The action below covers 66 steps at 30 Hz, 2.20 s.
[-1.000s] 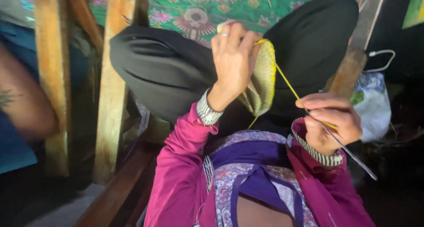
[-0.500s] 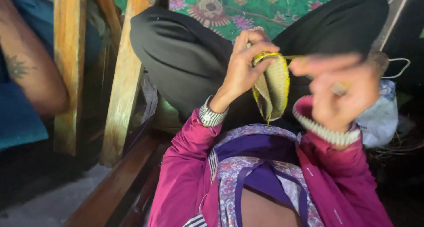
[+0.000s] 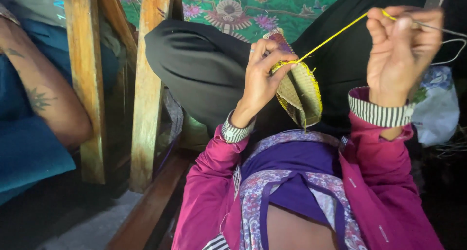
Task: Reinforcing the edges of a woven pouch or bag using a needle and thread.
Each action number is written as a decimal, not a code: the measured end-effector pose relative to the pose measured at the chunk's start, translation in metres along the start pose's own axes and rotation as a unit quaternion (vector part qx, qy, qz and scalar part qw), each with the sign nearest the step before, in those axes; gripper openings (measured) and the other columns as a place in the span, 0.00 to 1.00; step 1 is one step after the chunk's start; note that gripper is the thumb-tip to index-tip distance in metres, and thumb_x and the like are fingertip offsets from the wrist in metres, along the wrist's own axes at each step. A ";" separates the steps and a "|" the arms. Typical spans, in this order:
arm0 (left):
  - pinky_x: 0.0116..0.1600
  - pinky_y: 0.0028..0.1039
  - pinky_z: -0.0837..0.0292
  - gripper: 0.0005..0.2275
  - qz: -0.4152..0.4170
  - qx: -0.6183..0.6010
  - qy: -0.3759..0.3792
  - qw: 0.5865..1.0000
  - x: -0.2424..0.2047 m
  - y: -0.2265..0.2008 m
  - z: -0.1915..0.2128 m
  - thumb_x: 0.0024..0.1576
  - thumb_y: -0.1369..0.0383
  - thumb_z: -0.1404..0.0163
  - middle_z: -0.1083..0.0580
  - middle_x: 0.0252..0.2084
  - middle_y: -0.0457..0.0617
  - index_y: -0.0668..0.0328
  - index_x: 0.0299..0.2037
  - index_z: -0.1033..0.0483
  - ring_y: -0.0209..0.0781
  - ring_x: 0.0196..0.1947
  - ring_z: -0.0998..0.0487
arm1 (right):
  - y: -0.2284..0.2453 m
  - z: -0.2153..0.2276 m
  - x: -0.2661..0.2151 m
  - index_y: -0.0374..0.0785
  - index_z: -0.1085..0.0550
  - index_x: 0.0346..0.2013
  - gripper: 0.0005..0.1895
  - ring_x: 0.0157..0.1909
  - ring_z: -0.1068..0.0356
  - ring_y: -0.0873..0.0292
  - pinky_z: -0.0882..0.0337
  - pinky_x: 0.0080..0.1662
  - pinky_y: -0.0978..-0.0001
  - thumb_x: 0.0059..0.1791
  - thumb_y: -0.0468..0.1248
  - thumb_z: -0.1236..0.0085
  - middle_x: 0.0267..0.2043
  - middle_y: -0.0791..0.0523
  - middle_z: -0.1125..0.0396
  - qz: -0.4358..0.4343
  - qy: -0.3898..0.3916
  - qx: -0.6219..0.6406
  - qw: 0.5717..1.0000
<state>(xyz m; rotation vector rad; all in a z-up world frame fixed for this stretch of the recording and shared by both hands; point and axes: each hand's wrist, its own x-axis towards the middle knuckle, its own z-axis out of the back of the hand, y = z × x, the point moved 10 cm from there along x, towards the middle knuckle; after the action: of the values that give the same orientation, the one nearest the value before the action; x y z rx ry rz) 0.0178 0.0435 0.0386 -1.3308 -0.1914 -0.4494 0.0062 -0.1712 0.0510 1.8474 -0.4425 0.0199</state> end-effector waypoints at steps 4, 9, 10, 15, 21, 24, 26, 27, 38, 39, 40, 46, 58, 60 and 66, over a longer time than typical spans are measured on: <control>0.45 0.26 0.46 0.10 0.001 -0.005 0.012 1.000 -0.005 0.003 0.002 0.40 0.79 0.47 0.41 0.34 0.44 0.58 0.30 0.29 0.39 0.35 0.41 | -0.040 0.022 -0.005 0.38 0.42 0.37 0.07 0.45 0.32 0.58 0.28 0.48 0.76 0.49 0.32 0.54 0.42 0.52 0.39 -0.066 -0.062 0.066 0.994; 0.41 0.23 0.44 0.10 0.006 -0.015 0.023 1.000 -0.008 0.009 0.004 0.40 0.78 0.47 0.41 0.36 0.44 0.57 0.32 0.28 0.39 0.37 0.41 | -0.092 0.021 -0.018 0.35 0.35 0.32 0.02 0.46 0.33 0.57 0.29 0.51 0.72 0.46 0.30 0.53 0.39 0.52 0.35 -0.176 -0.072 0.215 0.958; 0.41 0.23 0.44 0.10 0.006 -0.016 0.025 1.000 -0.008 0.008 0.005 0.40 0.78 0.47 0.41 0.36 0.44 0.57 0.32 0.28 0.39 0.37 0.41 | -0.094 0.018 -0.018 0.35 0.35 0.32 0.02 0.46 0.33 0.57 0.29 0.51 0.72 0.46 0.30 0.53 0.39 0.52 0.35 -0.175 -0.075 0.215 0.958; 0.40 0.23 0.44 0.11 -0.015 0.001 0.040 0.999 -0.009 0.004 0.010 0.43 0.75 0.48 0.42 0.32 0.44 0.56 0.36 0.30 0.38 0.34 0.43 | -0.122 0.009 -0.030 0.30 0.32 0.30 0.05 0.42 0.32 0.58 0.30 0.50 0.74 0.45 0.30 0.55 0.35 0.51 0.34 -0.258 -0.115 0.212 0.935; 0.48 0.28 0.40 0.11 -0.007 -0.046 0.005 0.999 -0.007 0.006 0.021 0.40 0.82 0.50 0.35 0.36 0.46 0.62 0.31 0.35 0.42 0.41 0.36 | -0.099 0.021 -0.029 0.39 0.34 0.33 0.02 0.30 0.33 0.61 0.34 0.29 0.79 0.47 0.32 0.52 0.34 0.53 0.34 -0.205 -0.118 0.215 0.947; 0.44 0.23 0.37 0.09 -0.041 -0.091 -0.060 0.993 0.009 -0.008 0.033 0.42 0.83 0.51 0.33 0.39 0.46 0.63 0.29 0.32 0.36 0.36 0.34 | -0.030 0.014 -0.026 0.41 0.35 0.42 0.12 0.32 0.37 0.65 0.36 0.32 0.79 0.46 0.38 0.49 0.33 0.58 0.37 -0.127 -0.031 0.150 0.980; 0.49 0.27 0.33 0.08 -0.080 -0.105 -0.032 0.991 0.020 -0.019 0.024 0.43 0.83 0.50 0.37 0.43 0.47 0.63 0.30 0.31 0.39 0.43 0.37 | -0.002 0.015 -0.033 0.45 0.37 0.39 0.08 0.33 0.42 0.68 0.38 0.30 0.84 0.47 0.42 0.52 0.35 0.61 0.42 -0.092 0.031 0.134 0.986; 0.54 0.32 0.30 0.08 -0.117 -0.119 -0.004 0.986 0.023 -0.028 0.016 0.45 0.83 0.49 0.42 0.48 0.48 0.63 0.31 0.30 0.42 0.50 0.39 | 0.017 0.012 -0.039 0.48 0.39 0.35 0.07 0.34 0.47 0.72 0.41 0.29 0.88 0.49 0.46 0.56 0.38 0.64 0.46 -0.058 0.092 0.117 0.987; 0.44 0.23 0.34 0.10 -0.051 -0.107 0.082 0.990 0.032 -0.031 -0.034 0.43 0.83 0.53 0.31 0.38 0.45 0.62 0.33 0.31 0.39 0.38 0.29 | 0.098 -0.037 -0.077 0.43 0.38 0.40 0.09 0.28 0.31 0.67 0.25 0.30 0.87 0.45 0.38 0.57 0.34 0.58 0.37 0.106 0.192 -0.043 0.975; 0.41 0.25 0.34 0.09 -0.078 -0.039 0.073 0.993 0.031 -0.041 -0.034 0.43 0.83 0.52 0.30 0.37 0.46 0.62 0.33 0.31 0.41 0.36 0.28 | 0.103 -0.037 -0.077 0.43 0.41 0.40 0.10 0.28 0.32 0.66 0.25 0.30 0.86 0.46 0.39 0.57 0.33 0.57 0.38 0.120 0.179 -0.065 0.974; 0.41 0.25 0.34 0.09 -0.081 -0.043 0.076 0.993 0.032 -0.048 -0.034 0.43 0.83 0.52 0.30 0.37 0.46 0.62 0.33 0.31 0.41 0.36 0.28 | 0.102 -0.034 -0.074 0.43 0.41 0.40 0.10 0.28 0.32 0.66 0.25 0.30 0.86 0.46 0.39 0.57 0.33 0.57 0.38 0.122 0.176 -0.069 0.974; 0.28 0.29 0.38 0.06 -0.065 0.109 0.079 0.989 0.044 -0.050 -0.052 0.41 0.75 0.53 0.36 0.27 0.46 0.59 0.29 0.31 0.45 0.24 0.33 | 0.080 0.014 -0.034 0.48 0.41 0.47 0.08 0.38 0.36 0.61 0.29 0.41 0.75 0.54 0.40 0.68 0.45 0.53 0.40 0.076 0.094 -0.069 0.990; 0.44 0.24 0.35 0.10 0.009 -0.067 0.135 0.989 0.050 0.031 -0.107 0.36 0.79 0.56 0.31 0.37 0.43 0.61 0.28 0.28 0.41 0.36 0.29 | 0.078 0.032 -0.039 0.35 0.42 0.42 0.06 0.27 0.42 0.63 0.39 0.29 0.77 0.53 0.32 0.58 0.41 0.52 0.41 0.096 -0.037 -0.186 0.977; 0.29 0.15 0.38 0.11 0.068 -0.223 0.176 0.956 0.043 0.046 -0.125 0.38 0.80 0.59 0.30 0.27 0.43 0.62 0.30 0.29 0.30 0.21 0.35 | 0.083 0.030 -0.044 0.35 0.42 0.43 0.10 0.23 0.46 0.65 0.40 0.30 0.79 0.54 0.40 0.60 0.31 0.52 0.41 0.094 -0.025 -0.211 0.973; 0.51 0.27 0.40 0.09 0.044 -0.310 0.236 0.920 0.034 0.029 -0.134 0.39 0.80 0.62 0.31 0.34 0.48 0.63 0.30 0.35 0.43 0.47 0.33 | 0.095 -0.001 -0.056 0.34 0.45 0.38 0.12 0.38 0.37 0.59 0.29 0.43 0.68 0.51 0.41 0.63 0.36 0.50 0.44 0.142 0.049 -0.257 0.955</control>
<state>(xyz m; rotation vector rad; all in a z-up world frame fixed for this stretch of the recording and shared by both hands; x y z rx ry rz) 0.0450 -0.0876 -0.0061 -1.7904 0.4503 -0.7790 -0.0749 -0.1778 0.1253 1.2557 -0.5791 0.1752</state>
